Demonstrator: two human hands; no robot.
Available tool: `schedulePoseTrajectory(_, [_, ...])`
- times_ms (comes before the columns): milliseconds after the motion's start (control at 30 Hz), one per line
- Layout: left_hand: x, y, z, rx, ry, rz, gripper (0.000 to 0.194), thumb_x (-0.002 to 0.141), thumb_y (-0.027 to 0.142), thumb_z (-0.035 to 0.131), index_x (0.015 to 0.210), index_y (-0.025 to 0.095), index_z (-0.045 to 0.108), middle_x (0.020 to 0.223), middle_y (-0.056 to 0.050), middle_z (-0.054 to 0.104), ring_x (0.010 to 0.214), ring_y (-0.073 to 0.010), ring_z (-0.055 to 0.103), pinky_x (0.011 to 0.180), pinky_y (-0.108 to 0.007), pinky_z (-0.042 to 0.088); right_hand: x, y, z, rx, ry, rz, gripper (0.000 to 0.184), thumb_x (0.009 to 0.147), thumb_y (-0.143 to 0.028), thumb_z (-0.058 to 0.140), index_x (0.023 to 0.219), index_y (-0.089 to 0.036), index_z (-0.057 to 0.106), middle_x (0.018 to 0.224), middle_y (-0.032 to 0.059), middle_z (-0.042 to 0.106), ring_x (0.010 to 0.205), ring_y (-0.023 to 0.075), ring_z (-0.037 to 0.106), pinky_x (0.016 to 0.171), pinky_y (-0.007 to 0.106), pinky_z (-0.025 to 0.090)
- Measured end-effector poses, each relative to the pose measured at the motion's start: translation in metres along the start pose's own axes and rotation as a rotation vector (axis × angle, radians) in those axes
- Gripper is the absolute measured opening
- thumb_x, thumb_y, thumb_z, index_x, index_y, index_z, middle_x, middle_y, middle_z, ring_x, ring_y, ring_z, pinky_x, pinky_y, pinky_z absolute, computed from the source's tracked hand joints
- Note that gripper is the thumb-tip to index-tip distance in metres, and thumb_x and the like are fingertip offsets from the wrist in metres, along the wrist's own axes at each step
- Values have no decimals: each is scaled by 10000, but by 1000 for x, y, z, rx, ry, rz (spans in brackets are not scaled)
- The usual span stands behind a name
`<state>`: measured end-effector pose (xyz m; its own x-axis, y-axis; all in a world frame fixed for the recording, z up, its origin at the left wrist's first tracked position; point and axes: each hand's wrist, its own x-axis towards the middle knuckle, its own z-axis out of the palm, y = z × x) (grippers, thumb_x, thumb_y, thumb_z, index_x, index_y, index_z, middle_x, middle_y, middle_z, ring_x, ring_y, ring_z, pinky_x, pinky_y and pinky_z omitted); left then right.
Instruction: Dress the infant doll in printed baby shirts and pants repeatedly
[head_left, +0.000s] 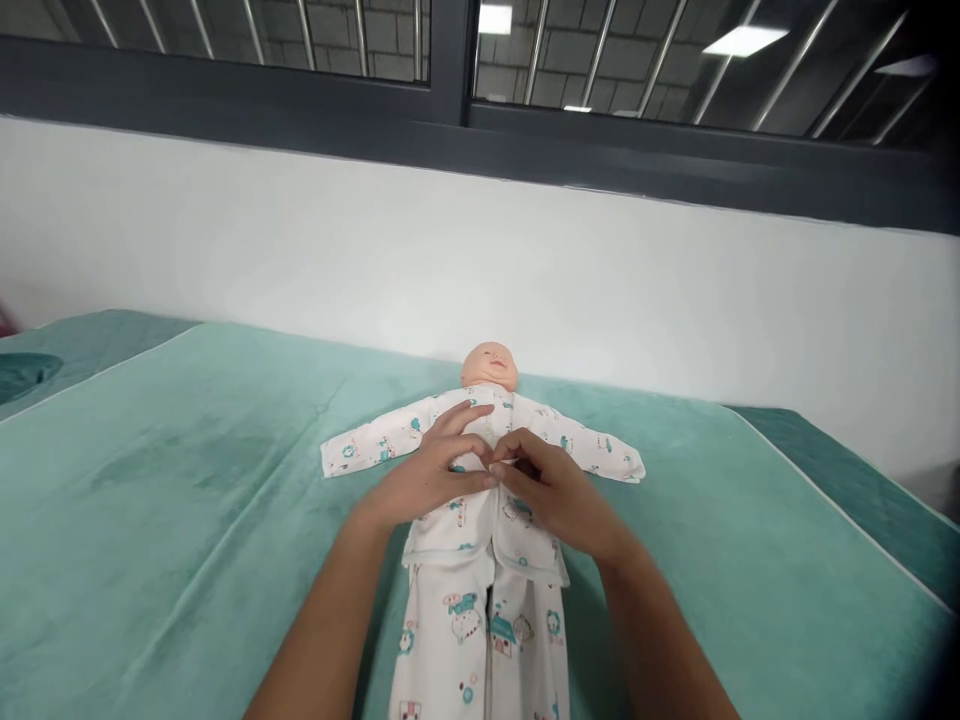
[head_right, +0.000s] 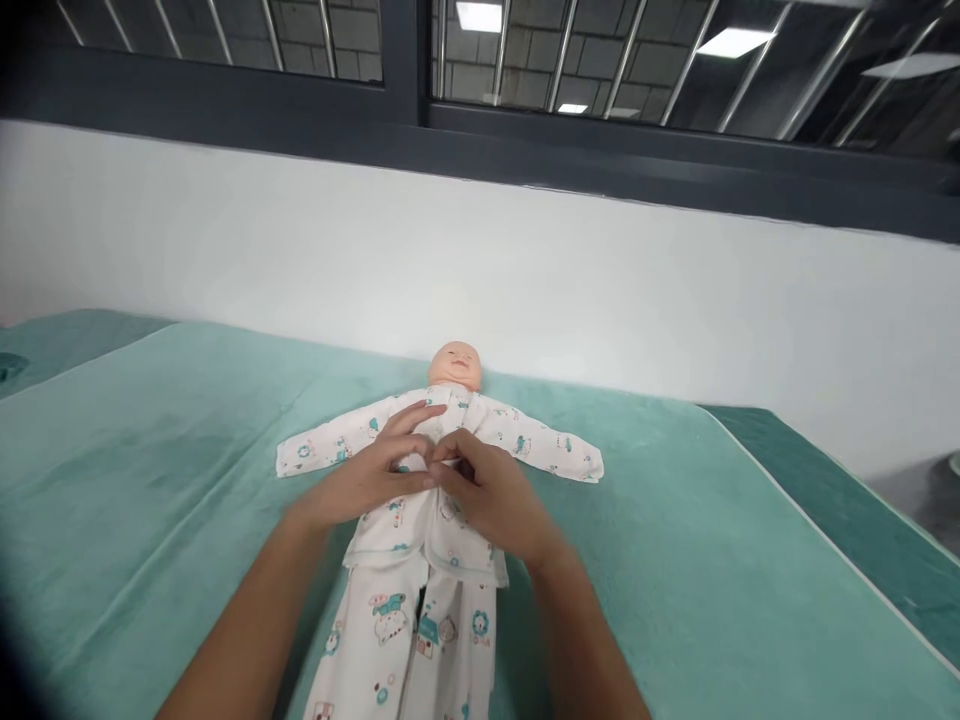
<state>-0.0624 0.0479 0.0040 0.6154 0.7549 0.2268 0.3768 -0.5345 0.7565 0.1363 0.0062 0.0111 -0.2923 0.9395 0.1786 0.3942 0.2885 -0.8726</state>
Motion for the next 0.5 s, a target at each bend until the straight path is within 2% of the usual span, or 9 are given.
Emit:
schedulePoseTrajectory(100, [0,1,1,-14,28,-17,171,884,430,563,861,283,646,1535,53,320,1466,-262,174,1118,-461,368,2,-2,7,21,45,-61,161,934,-331,476,839,-220,545,686,-40,490,610,108,408,573,253,299])
schedulePoseTrajectory(233, [0,2,5,-4,71,4,183,850,414,604,774,248,620,1499,11,386,1439,-273,248,1120,-455,350,2,1,12,234,115,-42,216,926,-408,495,839,-216,543,612,-49,425,537,100,348,517,247,272])
schedulePoseTrajectory(300, [1,0,5,-26,132,4,197,844,399,602,738,235,582,1472,-2,429,1395,-260,336,1098,-421,369,2,4,9,266,149,-22,235,924,-436,492,853,-218,546,562,-58,407,503,101,326,496,249,255])
schedulePoseTrajectory(400, [1,-11,-1,-9,363,-103,167,855,328,541,730,221,517,1334,-18,564,1187,-214,544,976,-352,447,2,17,-8,65,221,56,285,906,-471,501,800,-214,565,553,-47,427,525,115,366,511,255,273])
schedulePoseTrajectory(467, [-2,-23,-10,129,514,-298,88,825,255,506,744,220,508,1075,-20,672,944,-192,621,814,-317,486,-2,36,-27,-185,252,171,347,890,-482,499,686,-206,546,571,-24,468,555,130,404,530,266,291])
schedulePoseTrajectory(500, [-5,-29,-16,224,541,-417,45,798,220,500,756,222,517,932,-17,679,836,-191,619,732,-305,481,-5,47,-39,-325,233,245,379,882,-471,499,615,-202,512,565,-12,484,559,138,417,536,274,295])
